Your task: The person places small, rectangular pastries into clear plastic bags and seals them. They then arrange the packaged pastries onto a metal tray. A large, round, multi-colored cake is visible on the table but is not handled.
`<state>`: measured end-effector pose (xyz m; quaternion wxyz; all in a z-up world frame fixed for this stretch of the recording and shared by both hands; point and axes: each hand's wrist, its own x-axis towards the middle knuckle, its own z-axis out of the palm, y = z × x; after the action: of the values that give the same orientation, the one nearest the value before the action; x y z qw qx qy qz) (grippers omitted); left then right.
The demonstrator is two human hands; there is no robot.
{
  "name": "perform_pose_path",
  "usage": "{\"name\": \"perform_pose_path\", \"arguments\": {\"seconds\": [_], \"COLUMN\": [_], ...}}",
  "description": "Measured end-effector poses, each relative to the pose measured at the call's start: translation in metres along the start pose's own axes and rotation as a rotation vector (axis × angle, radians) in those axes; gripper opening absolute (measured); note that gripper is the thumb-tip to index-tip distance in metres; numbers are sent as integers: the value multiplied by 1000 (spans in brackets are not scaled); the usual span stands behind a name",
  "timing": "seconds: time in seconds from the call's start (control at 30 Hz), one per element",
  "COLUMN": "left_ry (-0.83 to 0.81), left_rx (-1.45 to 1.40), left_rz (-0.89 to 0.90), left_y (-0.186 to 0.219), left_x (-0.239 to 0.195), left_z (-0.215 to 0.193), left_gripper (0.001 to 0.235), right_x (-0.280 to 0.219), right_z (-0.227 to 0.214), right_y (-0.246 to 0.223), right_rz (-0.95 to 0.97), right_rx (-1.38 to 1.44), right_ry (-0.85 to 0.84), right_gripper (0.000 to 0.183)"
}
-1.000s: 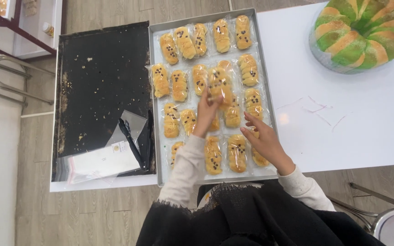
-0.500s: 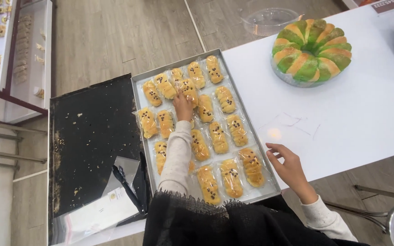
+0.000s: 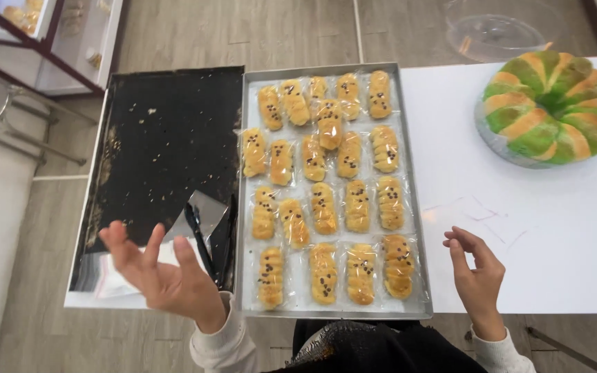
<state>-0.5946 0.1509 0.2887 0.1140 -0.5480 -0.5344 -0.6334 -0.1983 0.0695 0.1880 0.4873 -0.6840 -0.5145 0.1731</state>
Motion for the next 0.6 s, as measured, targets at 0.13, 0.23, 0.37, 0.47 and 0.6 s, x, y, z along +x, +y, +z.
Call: {"name": "perform_pose_path", "arguments": {"seconds": [0.13, 0.23, 0.37, 0.47, 0.6], "left_ry": [151, 328, -92, -605, -1229], "left_rx": [-30, 29, 48, 39, 251], "left_rz": [53, 225, 179, -377, -728], "left_y": [-4, -22, -38, -66, -112], "left_x": [-5, -13, -34, -84, -182], "left_z": [-41, -57, -41, -22, -13], "left_gripper": [20, 9, 14, 33, 77], "right_x": [5, -2, -23, -27, -31], "right_z": [23, 37, 45, 56, 75], "right_y": [1, 5, 23, 28, 61], "right_rz": [-80, -132, 182, 350, 322], "right_rx": [-10, -73, -219, -277, -434], "right_ry": [-48, -103, -205, -328, -620], "right_gripper": [18, 17, 23, 41, 76]}}
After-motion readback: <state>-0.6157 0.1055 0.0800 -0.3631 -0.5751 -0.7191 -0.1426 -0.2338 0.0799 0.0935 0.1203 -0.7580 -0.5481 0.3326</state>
